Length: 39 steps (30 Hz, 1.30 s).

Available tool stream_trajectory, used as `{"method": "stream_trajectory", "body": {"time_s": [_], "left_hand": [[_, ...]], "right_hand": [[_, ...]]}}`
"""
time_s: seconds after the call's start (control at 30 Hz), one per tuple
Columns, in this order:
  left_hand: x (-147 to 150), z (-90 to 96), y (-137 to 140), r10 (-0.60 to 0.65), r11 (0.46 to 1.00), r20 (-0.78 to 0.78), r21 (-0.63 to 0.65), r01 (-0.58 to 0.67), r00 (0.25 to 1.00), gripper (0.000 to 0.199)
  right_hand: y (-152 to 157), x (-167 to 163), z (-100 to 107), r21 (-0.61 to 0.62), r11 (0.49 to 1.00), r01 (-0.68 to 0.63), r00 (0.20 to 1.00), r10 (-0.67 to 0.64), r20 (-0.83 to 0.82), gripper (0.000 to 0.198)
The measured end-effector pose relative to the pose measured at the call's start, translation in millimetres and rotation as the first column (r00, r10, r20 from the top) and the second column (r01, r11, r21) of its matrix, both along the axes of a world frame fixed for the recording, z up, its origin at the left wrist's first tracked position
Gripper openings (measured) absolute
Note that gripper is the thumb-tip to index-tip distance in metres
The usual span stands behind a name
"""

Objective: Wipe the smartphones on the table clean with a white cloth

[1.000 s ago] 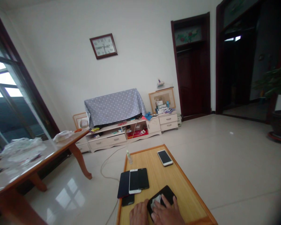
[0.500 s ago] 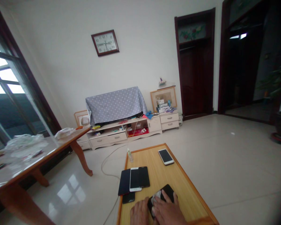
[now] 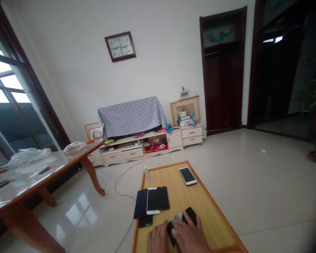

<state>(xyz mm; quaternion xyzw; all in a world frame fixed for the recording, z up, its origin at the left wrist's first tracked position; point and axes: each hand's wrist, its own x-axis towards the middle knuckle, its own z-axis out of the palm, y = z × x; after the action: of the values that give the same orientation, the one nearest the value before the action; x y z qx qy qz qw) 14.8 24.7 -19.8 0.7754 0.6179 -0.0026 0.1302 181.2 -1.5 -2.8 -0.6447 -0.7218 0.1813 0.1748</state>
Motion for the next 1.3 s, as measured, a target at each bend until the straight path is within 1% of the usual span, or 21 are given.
{"method": "stream_trajectory", "body": {"time_s": [0.1,0.17,0.23,0.33,0.37,0.4,0.47,0.57,0.63,0.67,0.7,0.77,0.83,0.9,0.97,1.07,1.13,1.17,1.23,1.3], "left_hand": [[-0.1,1.7,-2.7,-0.011,1.000,0.017,0.021,0.011,1.000,0.087],[0.0,0.7,-2.7,-0.001,1.000,0.019,0.025,0.000,1.000,0.087],[0.1,-2.1,-1.1,0.003,1.000,0.013,0.028,-0.003,1.000,0.086],[-0.2,-7.4,1.7,0.015,0.999,0.006,0.028,-0.015,1.000,0.074],[-0.4,-8.6,1.9,0.018,0.999,0.010,0.035,-0.018,1.000,0.071],[-0.7,-9.4,1.7,0.018,0.999,0.018,0.046,-0.018,1.000,0.070],[-1.4,-10.1,0.1,0.004,0.997,0.039,0.080,-0.007,0.999,0.074],[-2.5,-11.1,-2.4,-0.014,0.994,0.061,0.109,0.007,0.998,0.085],[-3.3,-13.8,-2.1,-0.013,0.992,0.069,0.125,0.004,0.998,0.086],[-3.8,-15.7,-1.2,-0.011,0.991,0.072,0.132,0.002,0.997,0.085],[-4.2,-17.6,0.1,-0.007,0.991,0.073,0.134,-0.003,0.997,0.082],[-5.0,-20.3,2.9,0.015,0.993,0.065,0.112,-0.022,0.998,0.071],[-5.4,-19.4,4.3,0.033,0.996,0.059,0.085,-0.038,0.998,0.063],[-5.0,-14.0,3.2,0.038,0.997,0.062,0.065,-0.042,0.997,0.065],[-3.8,-5.6,-0.3,0.034,0.998,0.067,0.043,-0.037,0.997,0.074],[-1.6,5.7,-5.9,0.022,0.999,0.069,0.027,-0.024,0.997,0.092],[-1.1,8.3,-7.3,0.013,1.000,0.073,0.028,-0.015,0.997,0.096],[-1.3,7.7,-7.1,0.008,1.000,0.072,0.026,-0.010,0.997,0.097],[-2.3,3.4,-5.1,0.004,1.000,0.065,0.024,-0.005,0.998,0.096],[-3.8,-3.0,-2.3,0.010,1.000,0.053,0.027,-0.011,0.999,0.087]], "right_hand": [[11.5,15.5,-1.6,0.015,0.981,0.191,0.979,-0.192,0.073,0.049],[14.4,16.0,-1.7,0.007,0.975,0.221,0.971,-0.221,0.089,0.050],[11.5,7.0,-1.0,0.000,0.989,0.151,0.987,-0.150,0.059,0.050],[3.2,-11.0,0.5,-0.018,0.999,-0.030,0.999,0.030,-0.025,0.048],[1.8,-14.2,0.6,-0.016,0.998,-0.069,0.997,0.068,-0.043,0.047],[1.8,-15.0,0.3,-0.014,0.997,-0.080,0.996,0.080,-0.046,0.046],[6.0,-10.0,-1.5,0.001,1.000,-0.021,1.000,0.021,-0.019,0.046],[16.8,2.9,-5.5,0.021,0.987,0.158,0.986,-0.158,0.046,0.047],[20.6,4.2,-6.8,0.034,0.977,0.210,0.976,-0.212,0.059,0.048],[20.6,1.1,-6.7,0.035,0.979,0.200,0.978,-0.202,0.055,0.048],[19.3,-4.2,-6.3,0.032,0.986,0.163,0.985,-0.165,0.044,0.048],[14.6,-18.5,-5.3,0.010,0.999,0.052,0.999,-0.052,0.009,0.047],[10.3,-30.9,-5.2,-0.011,0.999,-0.036,0.999,0.036,-0.027,0.046],[9.3,-34.4,-6.7,-0.001,0.998,-0.065,0.997,0.065,-0.040,0.046],[12.4,-27.1,-8.6,0.027,0.999,-0.029,0.999,0.029,-0.020,0.046],[20.9,-5.5,-8.2,0.031,0.992,0.126,0.990,-0.128,0.062,0.048],[23.9,4.7,-4.9,0.011,0.974,0.227,0.967,-0.226,0.120,0.049],[23.4,6.1,-2.9,0.003,0.969,0.248,0.959,-0.246,0.141,0.050],[17.8,0.7,0.7,-0.009,0.975,0.223,0.964,-0.219,0.149,0.050],[7.8,-12.1,2.6,-0.034,0.993,0.110,0.989,-0.106,0.107,0.050]]}}
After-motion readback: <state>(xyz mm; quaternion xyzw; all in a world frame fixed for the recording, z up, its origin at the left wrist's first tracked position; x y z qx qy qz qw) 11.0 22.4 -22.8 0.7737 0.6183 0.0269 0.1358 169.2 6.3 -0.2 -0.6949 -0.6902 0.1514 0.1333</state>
